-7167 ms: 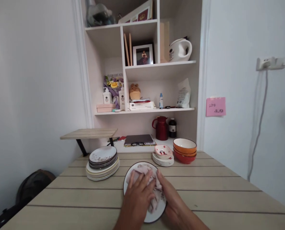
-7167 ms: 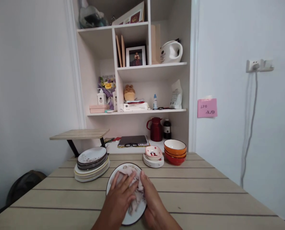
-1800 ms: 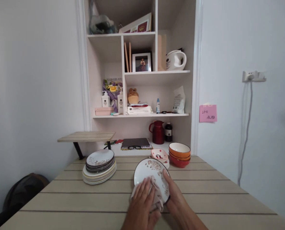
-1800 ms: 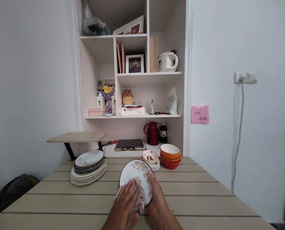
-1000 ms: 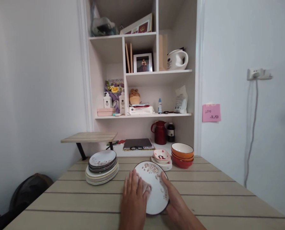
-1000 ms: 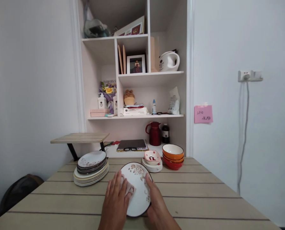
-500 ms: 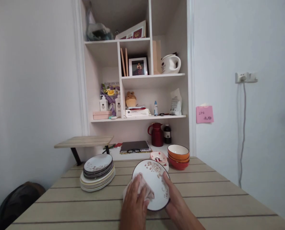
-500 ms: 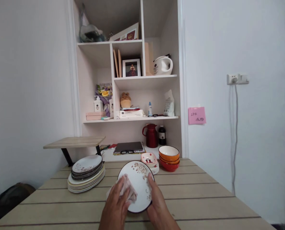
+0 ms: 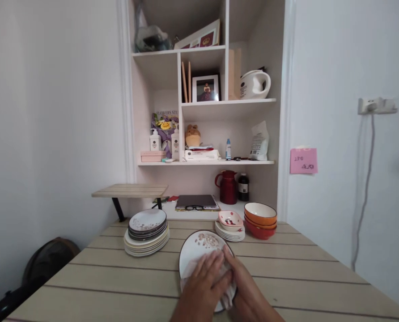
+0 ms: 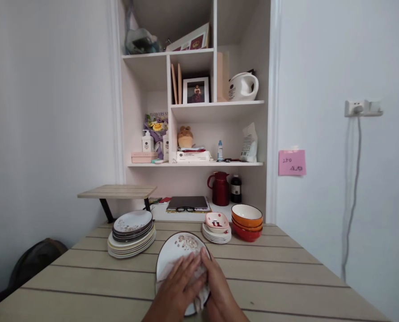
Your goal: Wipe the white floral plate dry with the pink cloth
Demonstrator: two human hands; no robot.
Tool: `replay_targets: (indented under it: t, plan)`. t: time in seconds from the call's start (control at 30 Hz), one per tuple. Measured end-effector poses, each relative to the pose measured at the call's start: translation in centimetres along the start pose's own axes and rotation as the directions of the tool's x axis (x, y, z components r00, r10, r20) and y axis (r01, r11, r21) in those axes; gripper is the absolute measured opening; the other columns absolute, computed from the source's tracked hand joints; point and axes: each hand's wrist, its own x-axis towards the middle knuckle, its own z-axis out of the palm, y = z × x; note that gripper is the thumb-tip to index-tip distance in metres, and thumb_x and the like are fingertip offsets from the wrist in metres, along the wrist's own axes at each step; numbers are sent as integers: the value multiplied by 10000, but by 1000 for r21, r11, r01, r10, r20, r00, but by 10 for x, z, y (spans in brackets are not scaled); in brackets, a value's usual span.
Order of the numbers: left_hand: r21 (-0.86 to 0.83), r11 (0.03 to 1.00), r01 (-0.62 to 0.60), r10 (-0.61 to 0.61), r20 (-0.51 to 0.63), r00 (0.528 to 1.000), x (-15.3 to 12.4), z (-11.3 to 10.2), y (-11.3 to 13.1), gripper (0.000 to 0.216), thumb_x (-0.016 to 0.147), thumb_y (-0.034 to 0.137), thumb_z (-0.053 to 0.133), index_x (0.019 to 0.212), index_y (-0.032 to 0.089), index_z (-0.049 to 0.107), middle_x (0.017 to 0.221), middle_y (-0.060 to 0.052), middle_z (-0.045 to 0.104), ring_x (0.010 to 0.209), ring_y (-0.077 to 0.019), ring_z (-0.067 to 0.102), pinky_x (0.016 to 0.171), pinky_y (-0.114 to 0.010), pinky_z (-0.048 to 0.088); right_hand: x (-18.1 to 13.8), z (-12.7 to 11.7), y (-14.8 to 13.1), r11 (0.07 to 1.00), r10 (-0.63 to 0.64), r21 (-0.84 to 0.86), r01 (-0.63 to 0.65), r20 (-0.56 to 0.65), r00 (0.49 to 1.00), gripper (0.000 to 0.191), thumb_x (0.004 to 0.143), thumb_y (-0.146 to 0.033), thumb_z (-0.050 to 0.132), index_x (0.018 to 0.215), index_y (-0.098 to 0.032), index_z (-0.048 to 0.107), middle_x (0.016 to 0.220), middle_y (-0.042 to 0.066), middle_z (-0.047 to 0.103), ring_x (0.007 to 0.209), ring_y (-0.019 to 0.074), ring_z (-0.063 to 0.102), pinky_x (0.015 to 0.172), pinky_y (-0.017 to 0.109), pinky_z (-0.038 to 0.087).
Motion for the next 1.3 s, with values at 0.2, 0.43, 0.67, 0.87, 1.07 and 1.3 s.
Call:
replay_targets:
  t: [0.2,0.43,0.67,0.87,1.07,1.3]
  plan:
    - [218,954,204,-204,-25,979,-1,-7,-18,515,951,171,420,1435,339,369,1516,27,394,1380,-174,372,1123,-443,359,-9,11,16,999,37,-26,-33,140,989,513,702,-416,773,1124,-142,672,1016,120,762,962,260,698,902,383,513]
    - [334,820,465,-445,-138,885,-10,-2,-29,559,887,112,515,1405,303,430,1467,-105,458,1339,-300,428,1067,-634,319,-11,14,16,990,143,3,-144,104,984,529,756,-457,710,1162,-122,656,972,143,769,940,283,709,907,416,504]
    - [182,893,411,-368,-230,901,-6,-5,-28,452,902,177,517,1350,232,483,1408,-119,507,1291,-268,485,982,-477,499,-9,12,-9,987,137,77,-137,5,990,512,771,-487,677,1101,-96,676,907,148,776,908,292,718,905,434,509]
    - [149,973,178,-143,-221,965,-4,6,-23,328,897,95,430,1135,215,621,1246,-49,655,1144,-215,612,910,-377,562,-3,8,-18,990,70,121,-68,-13,997,547,749,-473,705,1134,-87,655,882,154,776,899,300,719,894,438,512]
    - [5,1000,3,-3,-112,994,-3,9,-10,315,946,203,420,1201,249,600,1280,-24,642,1177,-149,588,953,-285,517,-3,8,-27,991,26,131,-22,-31,999,485,722,-427,746,1087,-118,663,871,129,778,883,287,722,832,410,543]
    - [30,985,-172,172,-14,985,9,-9,-9,475,958,313,407,1416,189,413,1444,-14,497,1397,-148,335,1177,-367,257,-11,15,-10,999,53,-11,-53,-27,998,453,686,-434,778,1011,-131,691,943,125,770,860,246,724,784,336,558]
